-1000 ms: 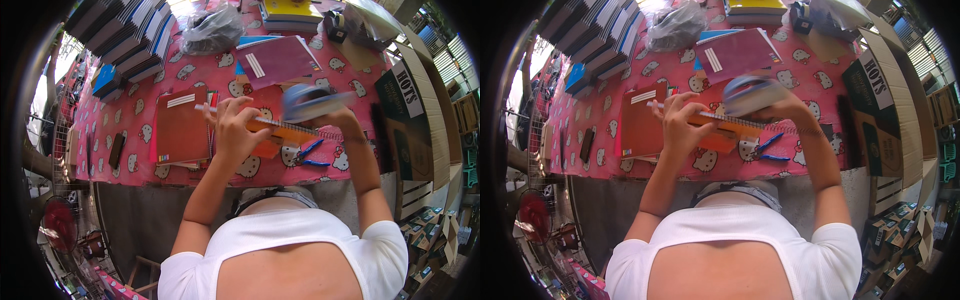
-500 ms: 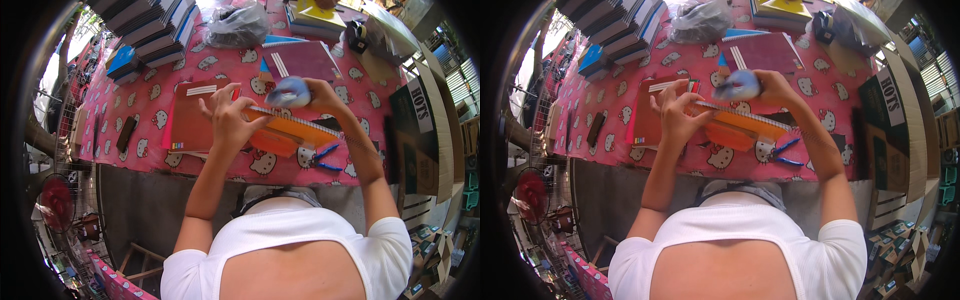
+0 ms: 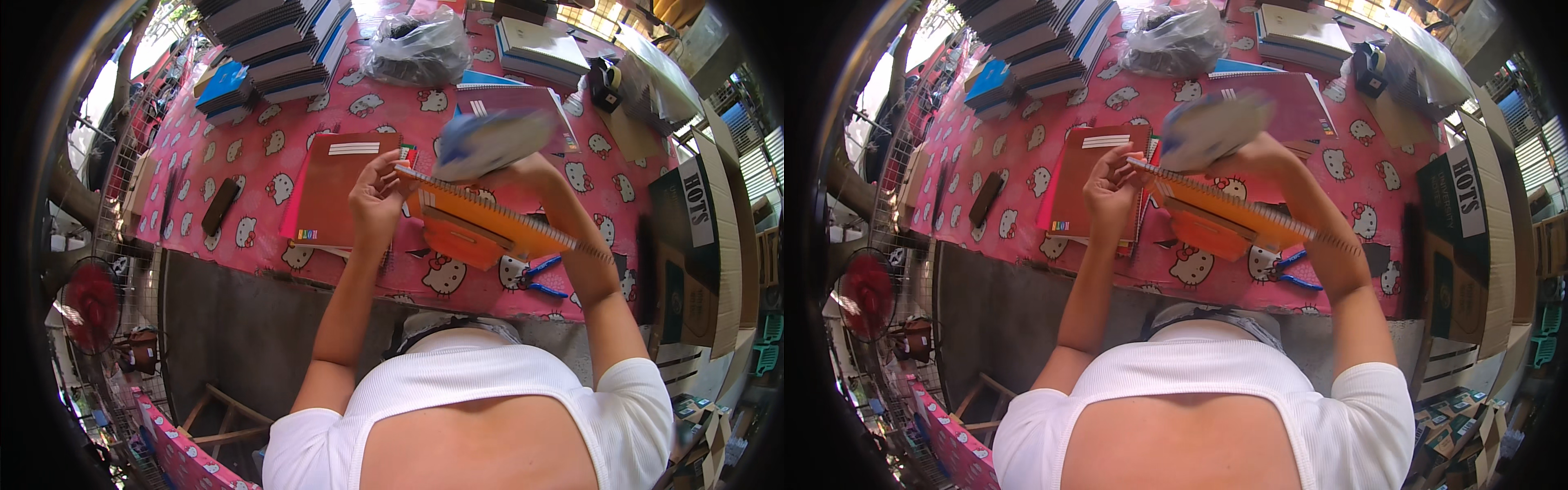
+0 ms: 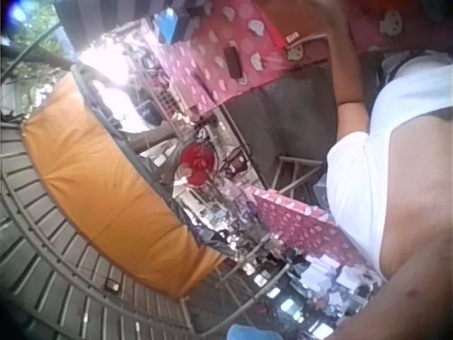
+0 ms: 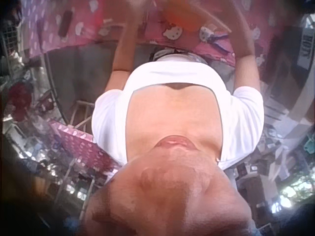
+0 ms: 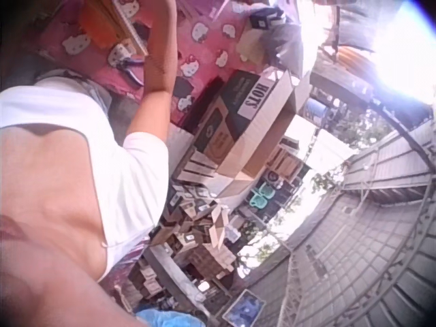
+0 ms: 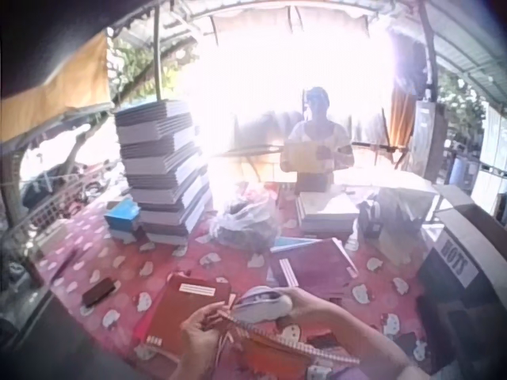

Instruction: The person sorts and organizes several spiral-bound notebooks on a table, checking each one and stacking them together.

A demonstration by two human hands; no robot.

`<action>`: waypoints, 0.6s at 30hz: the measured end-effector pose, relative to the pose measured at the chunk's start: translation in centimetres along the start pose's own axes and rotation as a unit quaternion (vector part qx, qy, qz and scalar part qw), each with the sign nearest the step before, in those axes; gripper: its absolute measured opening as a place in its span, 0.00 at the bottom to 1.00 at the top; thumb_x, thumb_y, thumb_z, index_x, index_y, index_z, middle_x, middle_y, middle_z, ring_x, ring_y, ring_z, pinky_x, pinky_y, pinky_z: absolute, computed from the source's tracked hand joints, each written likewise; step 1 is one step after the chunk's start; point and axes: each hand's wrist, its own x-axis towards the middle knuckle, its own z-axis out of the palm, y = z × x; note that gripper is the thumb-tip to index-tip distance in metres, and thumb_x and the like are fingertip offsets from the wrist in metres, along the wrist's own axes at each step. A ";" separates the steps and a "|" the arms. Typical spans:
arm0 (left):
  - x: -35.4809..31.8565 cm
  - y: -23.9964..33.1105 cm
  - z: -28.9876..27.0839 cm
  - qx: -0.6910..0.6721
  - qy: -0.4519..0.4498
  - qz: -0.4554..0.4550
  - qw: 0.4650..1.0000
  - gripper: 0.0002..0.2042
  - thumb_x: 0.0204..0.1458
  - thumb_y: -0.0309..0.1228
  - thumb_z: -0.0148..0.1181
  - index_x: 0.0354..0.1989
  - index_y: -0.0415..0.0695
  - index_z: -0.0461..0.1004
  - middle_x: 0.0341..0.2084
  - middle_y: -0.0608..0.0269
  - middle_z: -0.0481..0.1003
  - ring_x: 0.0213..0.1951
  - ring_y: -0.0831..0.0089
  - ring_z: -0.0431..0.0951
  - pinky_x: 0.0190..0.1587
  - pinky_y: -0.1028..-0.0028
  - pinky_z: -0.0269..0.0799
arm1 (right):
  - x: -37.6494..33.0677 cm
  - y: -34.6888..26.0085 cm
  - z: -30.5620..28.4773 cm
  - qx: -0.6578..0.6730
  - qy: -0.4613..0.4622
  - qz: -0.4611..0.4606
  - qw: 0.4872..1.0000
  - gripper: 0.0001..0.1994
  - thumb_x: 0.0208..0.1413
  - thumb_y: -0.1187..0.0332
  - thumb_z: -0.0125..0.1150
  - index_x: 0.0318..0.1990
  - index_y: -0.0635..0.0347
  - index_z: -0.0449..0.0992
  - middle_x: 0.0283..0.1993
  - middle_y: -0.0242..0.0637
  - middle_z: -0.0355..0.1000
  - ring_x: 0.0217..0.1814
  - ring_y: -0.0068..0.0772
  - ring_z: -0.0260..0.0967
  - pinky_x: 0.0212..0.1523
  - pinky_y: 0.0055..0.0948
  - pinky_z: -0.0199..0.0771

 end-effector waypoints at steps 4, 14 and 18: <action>0.6 0.1 -0.6 -0.027 -0.007 -0.058 0.998 0.14 0.49 0.15 0.61 0.45 0.36 0.75 0.41 0.59 0.77 0.46 0.72 0.76 0.48 0.76 0.75 | -0.8 2.9 -0.2 -0.481 -0.068 0.175 0.856 0.20 0.38 0.68 0.66 0.42 0.58 0.70 0.44 0.41 0.73 0.47 0.54 0.72 0.39 0.46 0.74; 2.5 11.5 3.5 0.055 -0.127 0.287 0.948 0.10 0.48 0.23 0.66 0.36 0.39 0.71 0.38 0.57 0.78 0.41 0.73 0.78 0.45 0.75 0.75 | -22.5 3.6 1.5 -0.414 0.038 0.311 0.855 0.33 0.43 0.57 0.66 0.58 0.57 0.62 0.64 0.46 0.56 0.71 0.53 0.46 0.66 0.52 0.48; -3.6 14.9 3.1 0.200 -0.034 0.552 0.809 0.09 0.46 0.29 0.68 0.30 0.40 0.74 0.34 0.55 0.78 0.36 0.67 0.79 0.38 0.74 0.75 | -28.0 2.3 4.7 -0.406 0.035 0.268 0.873 0.35 0.45 0.55 0.66 0.60 0.58 0.61 0.67 0.45 0.53 0.72 0.51 0.44 0.69 0.51 0.42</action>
